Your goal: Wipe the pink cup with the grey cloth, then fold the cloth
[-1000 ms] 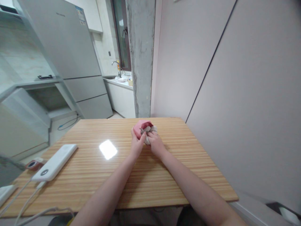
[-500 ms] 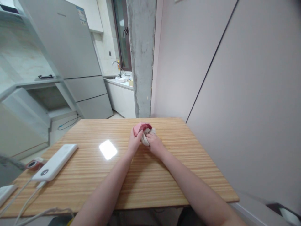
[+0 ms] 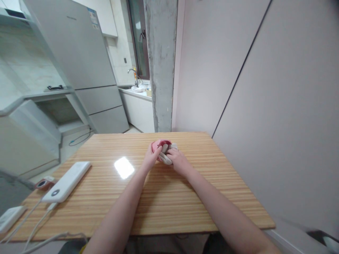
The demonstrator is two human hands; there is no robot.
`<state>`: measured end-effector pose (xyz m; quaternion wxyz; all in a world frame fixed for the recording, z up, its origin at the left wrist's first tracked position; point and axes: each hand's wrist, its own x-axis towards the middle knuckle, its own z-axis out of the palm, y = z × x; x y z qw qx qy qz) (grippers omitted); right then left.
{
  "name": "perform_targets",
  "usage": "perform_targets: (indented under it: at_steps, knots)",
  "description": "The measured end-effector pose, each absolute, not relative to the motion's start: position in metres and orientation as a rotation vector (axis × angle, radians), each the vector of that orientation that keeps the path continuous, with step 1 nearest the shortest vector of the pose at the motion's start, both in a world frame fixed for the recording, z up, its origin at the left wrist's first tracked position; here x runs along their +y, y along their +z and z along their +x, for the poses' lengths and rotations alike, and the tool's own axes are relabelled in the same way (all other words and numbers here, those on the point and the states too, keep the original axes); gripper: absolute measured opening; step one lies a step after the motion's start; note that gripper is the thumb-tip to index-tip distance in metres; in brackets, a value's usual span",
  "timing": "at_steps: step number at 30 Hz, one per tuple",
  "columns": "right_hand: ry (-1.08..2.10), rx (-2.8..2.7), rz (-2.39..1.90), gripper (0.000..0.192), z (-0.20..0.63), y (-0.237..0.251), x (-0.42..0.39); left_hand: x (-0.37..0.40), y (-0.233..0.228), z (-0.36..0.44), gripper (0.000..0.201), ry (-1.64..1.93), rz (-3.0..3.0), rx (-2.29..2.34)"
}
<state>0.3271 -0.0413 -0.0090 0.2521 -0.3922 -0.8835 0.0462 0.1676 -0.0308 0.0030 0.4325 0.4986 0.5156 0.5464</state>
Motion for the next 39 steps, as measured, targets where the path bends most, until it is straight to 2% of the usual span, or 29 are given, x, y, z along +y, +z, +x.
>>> perform_targets:
  at_steps: [3,5,7,10,13,16,20,25,28,32,34,39]
  knots:
    - [0.056,-2.478,-1.117,0.024,0.323,-0.008,-0.046,-0.029,0.008,0.158,0.060,1.273,1.267,1.355]
    - [0.038,-2.444,-1.182,0.024,0.318,-0.011,-0.050,-0.032,0.006,0.165,0.075,1.328,1.186,1.395]
    - [0.045,-2.338,-1.250,0.023,0.315,-0.014,-0.053,-0.036,0.002,0.177,0.080,1.441,1.186,1.379]
    - [0.107,-2.264,-1.214,0.027,0.316,-0.017,-0.051,-0.036,0.000,0.180,0.059,1.543,1.274,1.357]
    - [0.122,-2.385,-1.027,0.025,0.321,-0.014,-0.046,-0.029,0.004,0.163,0.041,1.419,1.304,1.301]
    - [0.058,-2.480,-0.990,0.016,0.324,-0.010,-0.044,-0.024,0.003,0.153,0.044,1.282,1.314,1.227]
    - [0.032,-2.418,-1.123,0.015,0.323,-0.010,-0.046,-0.024,-0.013,0.166,0.062,1.405,1.148,1.260]
    - [0.259,-2.280,-0.966,0.016,0.319,-0.013,-0.048,-0.020,-0.022,0.169,0.045,1.421,1.160,1.230]
    - [0.474,-1.834,-0.877,0.024,0.322,-0.012,-0.046,-0.018,-0.014,0.161,0.041,1.372,1.064,1.193]
    - [0.276,-1.215,-0.974,0.043,0.340,-0.005,-0.038,-0.021,-0.005,0.161,0.039,1.356,0.951,1.226]
    - [0.197,-1.337,-1.016,0.047,0.347,-0.002,-0.035,-0.023,-0.003,0.164,0.037,1.351,0.954,1.237]
    - [0.266,-1.927,-1.034,0.057,0.339,-0.002,-0.042,-0.025,-0.002,0.166,0.035,1.399,0.939,1.214]
